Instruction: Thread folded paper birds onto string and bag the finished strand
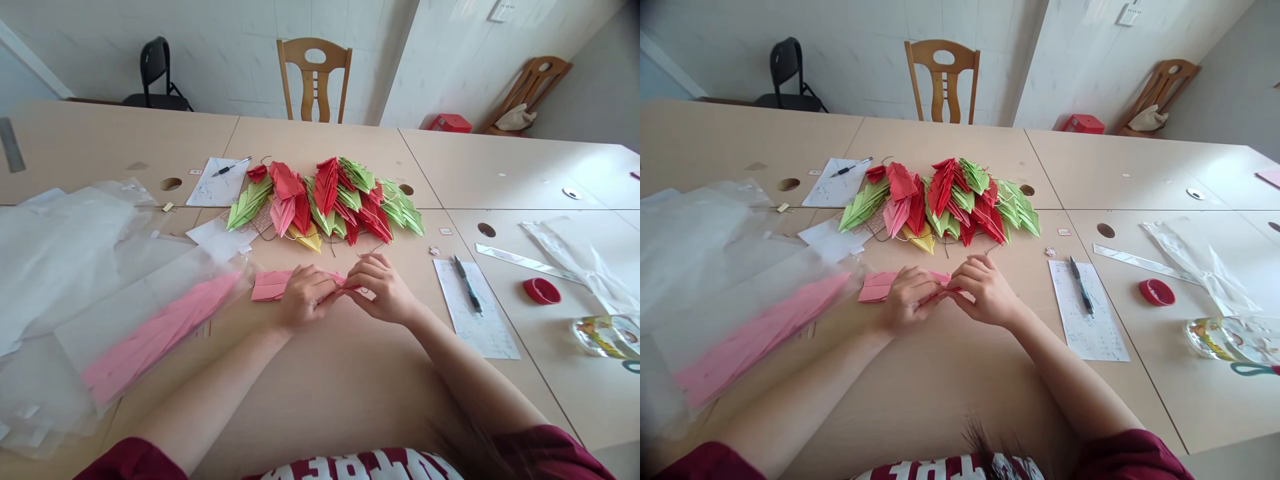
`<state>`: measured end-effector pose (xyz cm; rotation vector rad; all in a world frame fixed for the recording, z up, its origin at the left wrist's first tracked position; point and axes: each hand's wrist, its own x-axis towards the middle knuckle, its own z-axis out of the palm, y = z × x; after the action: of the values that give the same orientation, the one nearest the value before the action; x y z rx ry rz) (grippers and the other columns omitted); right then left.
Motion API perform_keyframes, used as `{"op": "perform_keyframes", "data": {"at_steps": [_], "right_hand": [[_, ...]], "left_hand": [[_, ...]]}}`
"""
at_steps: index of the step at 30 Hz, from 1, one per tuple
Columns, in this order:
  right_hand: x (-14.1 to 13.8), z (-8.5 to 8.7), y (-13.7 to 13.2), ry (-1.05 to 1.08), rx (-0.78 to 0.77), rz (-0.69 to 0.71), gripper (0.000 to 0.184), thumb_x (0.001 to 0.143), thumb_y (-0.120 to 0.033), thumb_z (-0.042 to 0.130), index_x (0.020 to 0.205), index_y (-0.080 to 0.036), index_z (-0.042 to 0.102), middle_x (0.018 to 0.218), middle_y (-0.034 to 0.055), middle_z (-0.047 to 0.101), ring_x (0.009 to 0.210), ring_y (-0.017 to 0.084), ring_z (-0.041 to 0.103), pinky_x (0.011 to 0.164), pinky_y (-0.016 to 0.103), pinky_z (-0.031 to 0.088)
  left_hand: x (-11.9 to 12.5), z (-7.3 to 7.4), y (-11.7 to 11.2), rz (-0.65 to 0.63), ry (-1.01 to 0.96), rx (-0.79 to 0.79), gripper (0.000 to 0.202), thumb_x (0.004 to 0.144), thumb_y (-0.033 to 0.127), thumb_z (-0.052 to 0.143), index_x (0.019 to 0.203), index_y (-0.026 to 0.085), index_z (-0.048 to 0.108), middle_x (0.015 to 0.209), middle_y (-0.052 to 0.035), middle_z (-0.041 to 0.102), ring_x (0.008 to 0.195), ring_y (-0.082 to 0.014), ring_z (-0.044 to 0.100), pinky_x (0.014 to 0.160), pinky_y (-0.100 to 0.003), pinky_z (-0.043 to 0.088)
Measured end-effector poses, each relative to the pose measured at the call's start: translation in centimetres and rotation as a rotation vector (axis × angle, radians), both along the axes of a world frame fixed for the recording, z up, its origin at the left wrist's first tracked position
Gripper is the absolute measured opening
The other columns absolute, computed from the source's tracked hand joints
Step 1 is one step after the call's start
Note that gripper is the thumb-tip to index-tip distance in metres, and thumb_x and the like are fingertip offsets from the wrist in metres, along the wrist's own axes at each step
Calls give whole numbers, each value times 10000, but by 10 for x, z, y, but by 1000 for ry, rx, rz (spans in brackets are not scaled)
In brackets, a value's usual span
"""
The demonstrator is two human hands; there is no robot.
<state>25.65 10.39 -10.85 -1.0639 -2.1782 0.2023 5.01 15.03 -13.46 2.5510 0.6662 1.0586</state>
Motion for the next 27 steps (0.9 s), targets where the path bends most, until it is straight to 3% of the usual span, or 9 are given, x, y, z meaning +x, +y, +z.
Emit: {"op": "perform_keyframes", "data": {"at_steps": [8,12,16,19,24,27], "right_hand": [[15,10,3,10,7,-3,103,852,-132,565,868,-224,608,861,13,663,816,165,599,993,440,389],[27,14,5,27,-46,-31,106,858,-197,600,956,-235,607,921,34,658,899,201,596,966,447,416],[30,14,4,143,-219,-142,535,795,-386,715,1249,-239,472,1227,109,569,1137,266,536,958,451,441],[24,7,3,300,-468,-176,648,823,-433,673,1357,-263,348,1321,134,504,1046,239,584,840,410,504],[19,1,2,525,-1020,-14,771,832,-418,663,1440,-260,215,920,53,653,639,142,567,584,306,454],[27,10,2,670,-1058,43,699,870,-376,618,1444,-243,241,706,-24,576,582,119,483,542,274,382]], "left_hand": [[-3,2,2,-66,-109,-60,44,856,168,627,826,200,618,814,-6,706,790,-167,601,753,-337,419],[-6,2,5,-31,-129,-20,35,863,167,610,847,197,614,813,-18,694,791,-171,605,738,-333,448],[-7,0,4,87,-189,44,54,873,150,592,889,199,610,874,-43,681,817,-162,625,736,-302,504],[-7,-1,3,113,-199,68,144,886,118,558,985,209,608,969,-55,687,923,-163,652,815,-295,533],[-8,-4,4,117,-200,46,250,884,74,529,1079,219,589,1002,-44,699,954,-156,659,845,-291,545],[-8,-5,6,143,-215,5,232,890,101,534,1085,213,592,991,-48,701,940,-159,664,811,-280,554]]}}
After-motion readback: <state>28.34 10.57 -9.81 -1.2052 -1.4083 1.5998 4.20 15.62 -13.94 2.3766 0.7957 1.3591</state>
